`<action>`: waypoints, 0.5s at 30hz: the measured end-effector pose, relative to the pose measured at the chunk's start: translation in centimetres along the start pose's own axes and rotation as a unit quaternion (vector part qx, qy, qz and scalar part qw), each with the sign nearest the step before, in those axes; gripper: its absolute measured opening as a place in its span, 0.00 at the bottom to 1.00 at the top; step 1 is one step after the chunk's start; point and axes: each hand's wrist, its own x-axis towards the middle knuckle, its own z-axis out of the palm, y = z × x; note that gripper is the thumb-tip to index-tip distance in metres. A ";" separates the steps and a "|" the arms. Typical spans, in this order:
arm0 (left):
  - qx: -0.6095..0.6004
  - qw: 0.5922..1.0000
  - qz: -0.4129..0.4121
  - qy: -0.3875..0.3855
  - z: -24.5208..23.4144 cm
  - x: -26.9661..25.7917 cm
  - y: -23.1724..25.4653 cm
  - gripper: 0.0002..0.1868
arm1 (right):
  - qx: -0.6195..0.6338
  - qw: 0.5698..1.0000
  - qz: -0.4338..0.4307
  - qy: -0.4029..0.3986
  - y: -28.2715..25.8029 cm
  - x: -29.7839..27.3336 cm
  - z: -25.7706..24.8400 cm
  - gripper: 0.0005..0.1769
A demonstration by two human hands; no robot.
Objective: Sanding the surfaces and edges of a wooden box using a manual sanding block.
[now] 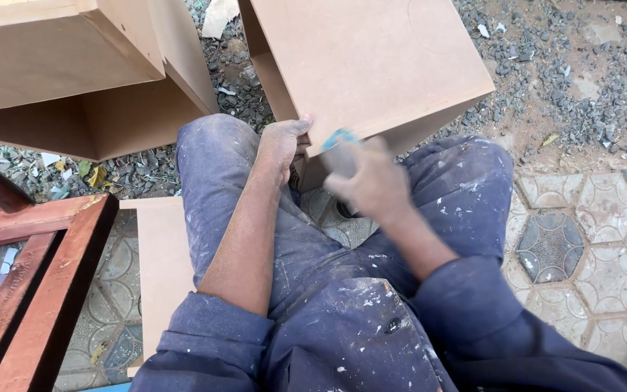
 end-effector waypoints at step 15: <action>-0.033 0.999 -0.010 -0.018 -0.7 1.4 -0.9 0.18 | -0.005 0.998 -0.049 0.035 -1.0 0.1 4.1 0.39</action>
